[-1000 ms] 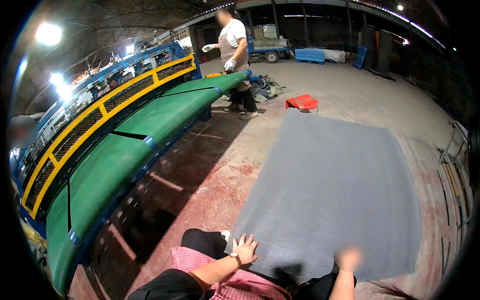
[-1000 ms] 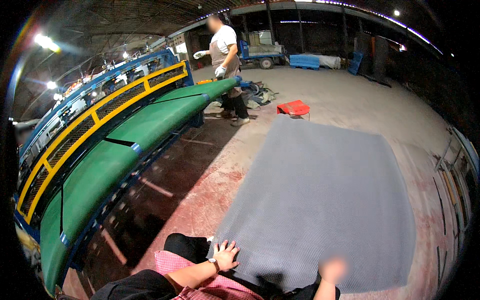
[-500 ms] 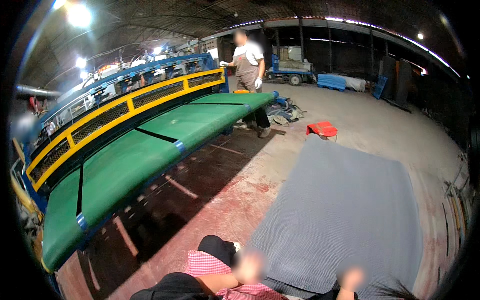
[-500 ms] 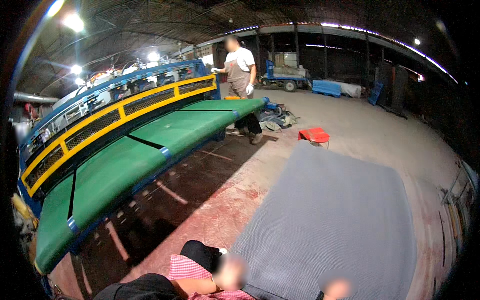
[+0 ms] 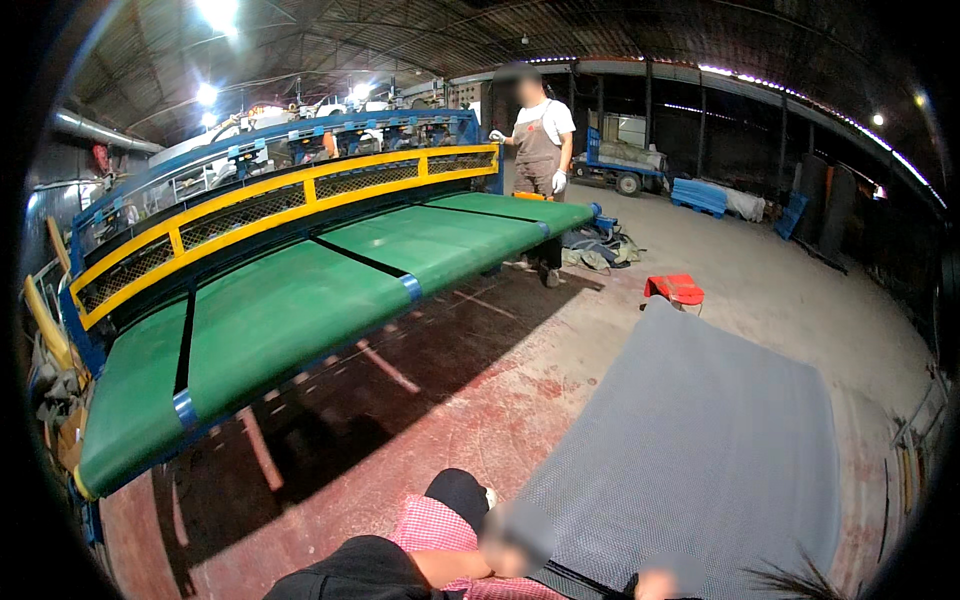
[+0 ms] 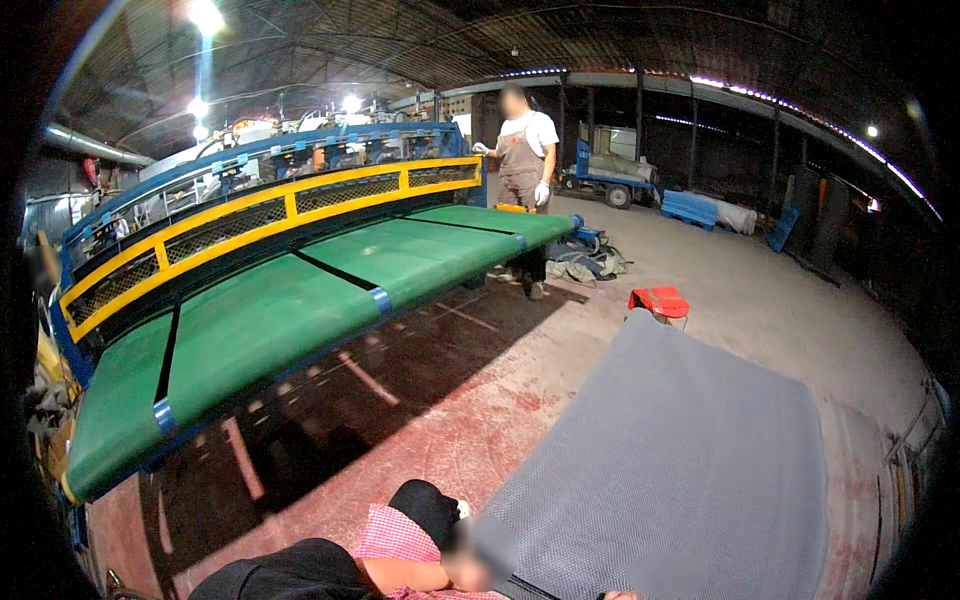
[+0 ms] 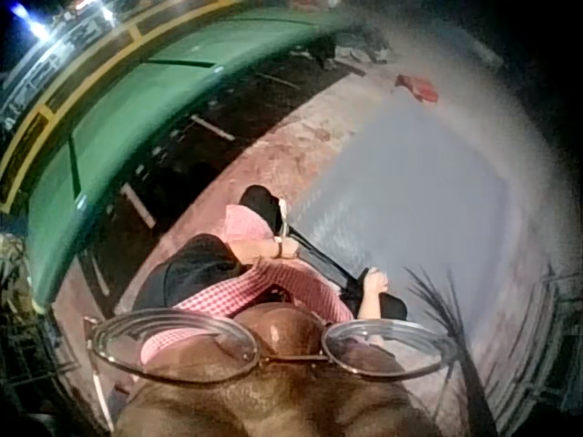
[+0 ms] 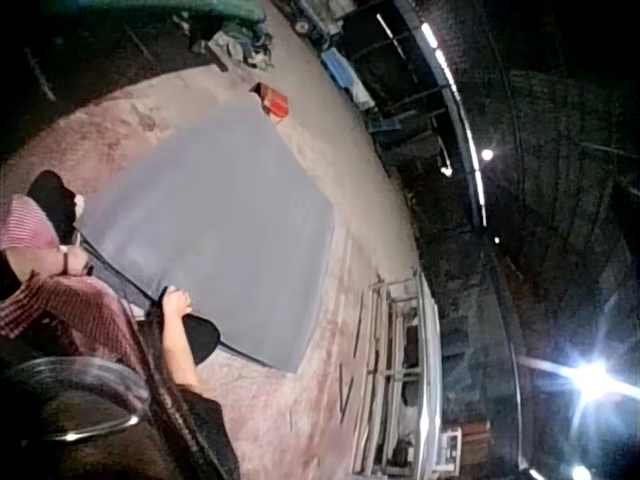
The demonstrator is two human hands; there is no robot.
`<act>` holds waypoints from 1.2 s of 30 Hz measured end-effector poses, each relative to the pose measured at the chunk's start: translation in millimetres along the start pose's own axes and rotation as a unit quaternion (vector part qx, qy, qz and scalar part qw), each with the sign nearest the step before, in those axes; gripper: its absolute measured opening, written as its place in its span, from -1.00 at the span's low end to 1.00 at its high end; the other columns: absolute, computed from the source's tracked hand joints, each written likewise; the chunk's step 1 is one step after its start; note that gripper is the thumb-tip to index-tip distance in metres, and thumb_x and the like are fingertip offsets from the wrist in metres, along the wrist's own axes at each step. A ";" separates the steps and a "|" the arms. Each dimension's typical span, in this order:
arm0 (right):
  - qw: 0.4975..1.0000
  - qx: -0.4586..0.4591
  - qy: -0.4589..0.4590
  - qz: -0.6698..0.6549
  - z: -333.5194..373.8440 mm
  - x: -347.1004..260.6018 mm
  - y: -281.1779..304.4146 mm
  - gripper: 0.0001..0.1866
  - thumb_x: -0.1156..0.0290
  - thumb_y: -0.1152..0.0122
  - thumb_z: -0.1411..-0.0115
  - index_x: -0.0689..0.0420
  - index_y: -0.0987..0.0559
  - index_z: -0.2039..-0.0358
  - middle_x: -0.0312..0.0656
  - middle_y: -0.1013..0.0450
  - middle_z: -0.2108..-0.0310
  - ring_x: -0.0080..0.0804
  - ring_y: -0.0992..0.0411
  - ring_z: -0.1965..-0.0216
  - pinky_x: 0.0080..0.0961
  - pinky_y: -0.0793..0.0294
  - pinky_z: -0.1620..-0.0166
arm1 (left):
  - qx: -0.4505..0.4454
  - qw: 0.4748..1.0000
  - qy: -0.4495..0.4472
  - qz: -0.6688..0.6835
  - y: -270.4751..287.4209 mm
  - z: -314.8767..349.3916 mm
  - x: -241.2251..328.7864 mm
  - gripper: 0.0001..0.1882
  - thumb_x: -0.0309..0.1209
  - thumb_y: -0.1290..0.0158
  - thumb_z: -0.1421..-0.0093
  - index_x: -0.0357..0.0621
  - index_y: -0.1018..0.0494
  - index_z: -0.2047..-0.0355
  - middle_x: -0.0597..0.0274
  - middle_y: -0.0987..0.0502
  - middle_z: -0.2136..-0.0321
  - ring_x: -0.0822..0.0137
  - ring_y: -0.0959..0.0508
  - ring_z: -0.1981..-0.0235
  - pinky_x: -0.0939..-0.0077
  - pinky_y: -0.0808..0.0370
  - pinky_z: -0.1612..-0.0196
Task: The person works with a partner to pull large gray textured foam sheets from a machine conveyor and stack them neatly on top of one another on the floor.
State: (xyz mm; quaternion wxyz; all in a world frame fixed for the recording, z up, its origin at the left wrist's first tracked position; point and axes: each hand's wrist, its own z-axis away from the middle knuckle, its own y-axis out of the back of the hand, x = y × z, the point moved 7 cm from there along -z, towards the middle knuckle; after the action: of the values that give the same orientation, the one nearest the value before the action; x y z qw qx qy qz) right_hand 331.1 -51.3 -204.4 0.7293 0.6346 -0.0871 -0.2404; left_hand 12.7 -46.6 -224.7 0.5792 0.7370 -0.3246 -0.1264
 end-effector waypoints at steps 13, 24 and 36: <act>0.996 -0.015 -0.067 -0.052 -30.4 51.3 7.1 -0.58 0.13 0.22 -0.09 0.16 -0.44 0.22 -0.06 -0.31 0.14 -0.20 -0.22 0.05 -0.13 -0.17 0.06 | -0.042 0.997 -0.051 0.049 -15.4 -44.5 19.7 -0.85 -0.39 0.12 0.05 -0.15 -0.39 0.47 0.18 -0.38 0.49 0.24 -0.36 0.44 0.33 -0.29 0.33; 0.996 0.071 0.058 0.009 -47.1 62.4 -39.1 -0.66 0.23 0.16 -0.10 0.18 -0.40 0.21 -0.11 -0.33 0.21 -0.27 -0.29 0.17 -0.29 -0.26 0.12 | -0.147 0.985 -0.025 0.091 -27.7 -26.5 8.7 -0.88 -0.38 0.06 0.10 -0.12 -0.44 0.60 0.19 -0.41 0.59 0.24 -0.39 0.55 0.35 -0.32 0.44; 0.680 0.431 0.013 0.593 -71.3 141.8 -128.3 -0.82 0.36 0.03 -0.06 0.11 -0.47 0.35 -0.24 -0.42 0.40 -0.46 -0.39 0.38 -0.52 -0.38 0.29 | -0.125 0.984 -0.070 -0.104 200.5 73.4 26.9 -0.48 -0.18 0.17 -0.08 0.03 -0.12 -0.07 0.20 -0.08 -0.10 0.00 -0.01 -0.13 0.08 0.04 -0.12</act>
State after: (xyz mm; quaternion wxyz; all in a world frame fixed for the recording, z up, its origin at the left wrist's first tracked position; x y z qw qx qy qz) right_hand 454.4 -63.8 -366.5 0.3658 0.6978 -0.5295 0.3145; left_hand -74.8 -143.9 -53.7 0.6258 0.6781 -0.2677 -0.2772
